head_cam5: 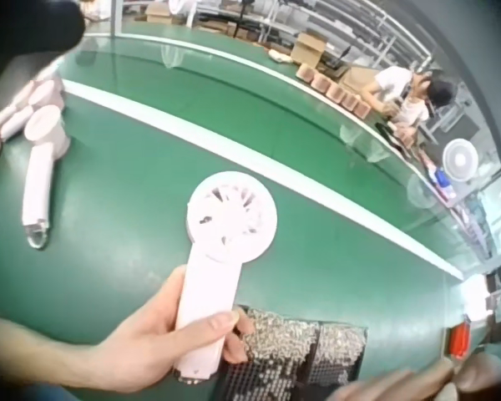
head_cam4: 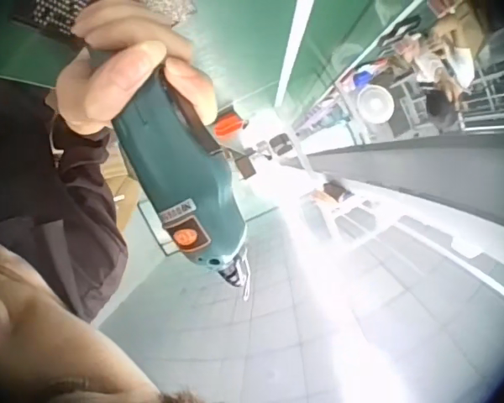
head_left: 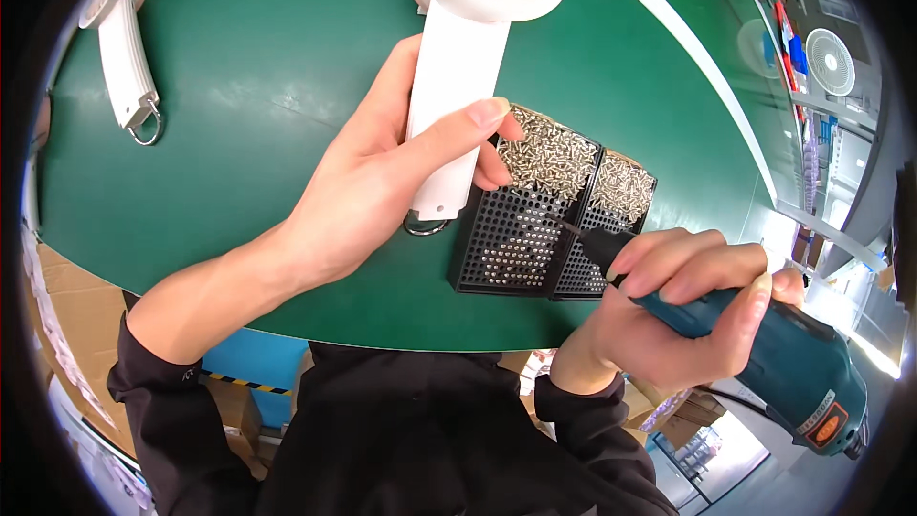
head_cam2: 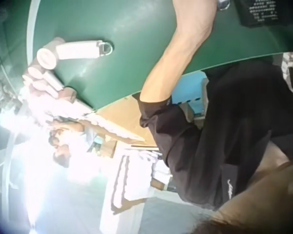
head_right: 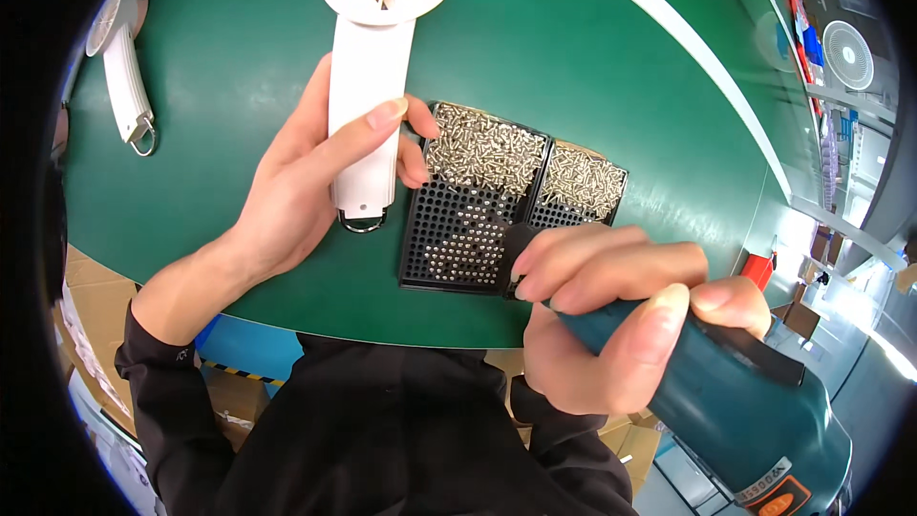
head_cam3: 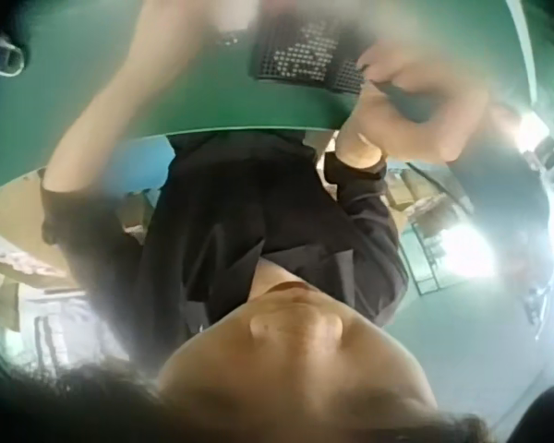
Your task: Assembling the internal components and housing of handheld mini fans using an electric screwdriver.
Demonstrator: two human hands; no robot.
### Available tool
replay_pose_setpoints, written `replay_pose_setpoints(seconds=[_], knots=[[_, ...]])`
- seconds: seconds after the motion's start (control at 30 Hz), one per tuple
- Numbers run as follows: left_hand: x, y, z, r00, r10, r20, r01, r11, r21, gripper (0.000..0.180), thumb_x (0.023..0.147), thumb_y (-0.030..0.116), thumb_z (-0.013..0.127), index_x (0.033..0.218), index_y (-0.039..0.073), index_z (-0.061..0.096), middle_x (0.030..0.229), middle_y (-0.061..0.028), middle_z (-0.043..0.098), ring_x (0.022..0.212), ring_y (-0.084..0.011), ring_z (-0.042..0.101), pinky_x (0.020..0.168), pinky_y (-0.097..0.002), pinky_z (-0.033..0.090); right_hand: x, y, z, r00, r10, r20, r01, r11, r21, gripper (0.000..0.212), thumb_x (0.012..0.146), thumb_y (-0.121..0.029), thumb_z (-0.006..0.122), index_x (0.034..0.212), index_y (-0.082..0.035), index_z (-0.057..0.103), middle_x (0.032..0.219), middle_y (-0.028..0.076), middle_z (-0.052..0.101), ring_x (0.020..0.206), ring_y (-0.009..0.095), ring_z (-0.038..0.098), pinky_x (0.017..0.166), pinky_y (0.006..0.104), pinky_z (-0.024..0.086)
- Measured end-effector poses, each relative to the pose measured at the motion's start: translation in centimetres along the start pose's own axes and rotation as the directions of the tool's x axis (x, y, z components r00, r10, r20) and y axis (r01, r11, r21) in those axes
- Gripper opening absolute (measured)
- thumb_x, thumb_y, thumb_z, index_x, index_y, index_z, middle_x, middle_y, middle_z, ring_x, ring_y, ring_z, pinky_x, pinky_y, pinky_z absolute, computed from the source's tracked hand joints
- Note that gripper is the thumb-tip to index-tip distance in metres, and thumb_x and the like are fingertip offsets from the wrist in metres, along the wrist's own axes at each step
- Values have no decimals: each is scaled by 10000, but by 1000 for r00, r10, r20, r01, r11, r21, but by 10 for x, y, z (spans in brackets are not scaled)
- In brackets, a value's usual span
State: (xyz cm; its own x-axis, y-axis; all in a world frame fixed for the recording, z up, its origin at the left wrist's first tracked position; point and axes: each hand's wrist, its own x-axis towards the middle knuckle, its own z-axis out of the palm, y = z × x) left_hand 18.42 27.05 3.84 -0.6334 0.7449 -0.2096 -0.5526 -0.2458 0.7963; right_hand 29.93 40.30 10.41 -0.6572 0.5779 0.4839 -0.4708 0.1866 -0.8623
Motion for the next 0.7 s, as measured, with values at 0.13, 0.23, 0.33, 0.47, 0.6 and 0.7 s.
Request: replay_pose_setpoints(seconds=[0.13, 0.23, 0.33, 0.47, 0.6, 0.7], knots=[[-1, 1, 0, 998, -48, -34, 48, 999, 2, 394, 958, 207, 482, 1293, 76, 320, 995, -80, 569, 774, -125, 585, 654, -259, 469, 1, 5, 1, 1000, 27, -14, -27, 1000, -3, 160, 945, -127, 385, 1079, -109, 300, 599, 134, 458, 403, 256, 470, 388, 418, 475], [-1, 0, 1, 998, -46, -34, 46, 999, -5, 393, 959, 208, 479, 1295, 81, 318, 996, -73, 570, 776, -119, 585, 635, -250, 462, 2, 9, 2, 999, 32, -32, -33, 999, -38, 152, 942, -131, 392, 1060, -109, 299, 587, 128, 446, 387, 251, 455, 373, 414, 466], [-3, 1, 2, 997, -61, -39, 60, 998, -11, 386, 960, 206, 478, 1289, 82, 319, 997, -73, 570, 772, -117, 585, 624, -248, 461, 3, 10, 3, 995, 50, -85, -52, 998, -32, 144, 941, -139, 400, 1033, -104, 294, 576, 123, 436, 377, 247, 446, 364, 414, 460], [-5, -3, 2, 997, -53, -49, 50, 997, -51, 375, 958, 192, 481, 1277, 81, 319, 998, -80, 569, 794, -125, 582, 664, -260, 466, 3, 14, 4, 997, 51, -51, -53, 997, -48, 162, 942, -165, 412, 1015, -96, 286, 574, 120, 435, 373, 241, 442, 358, 403, 456], [-13, -9, 4, 995, -79, -64, 72, 992, -104, 374, 959, 175, 480, 1278, 81, 308, 998, -88, 566, 818, -130, 571, 715, -275, 467, 3, 15, 10, 998, 41, -46, -46, 994, -102, 200, 937, -187, 422, 1037, -93, 278, 574, 118, 435, 367, 238, 436, 354, 390, 453], [-16, -13, 4, 994, -93, -59, 86, 990, -109, 370, 961, 168, 475, 1278, 81, 306, 997, -88, 565, 815, -127, 564, 722, -273, 465, 2, 12, 10, 989, 46, -142, -58, 995, -83, 214, 932, -203, 419, 1067, -85, 302, 572, 117, 431, 367, 244, 435, 351, 390, 451]])
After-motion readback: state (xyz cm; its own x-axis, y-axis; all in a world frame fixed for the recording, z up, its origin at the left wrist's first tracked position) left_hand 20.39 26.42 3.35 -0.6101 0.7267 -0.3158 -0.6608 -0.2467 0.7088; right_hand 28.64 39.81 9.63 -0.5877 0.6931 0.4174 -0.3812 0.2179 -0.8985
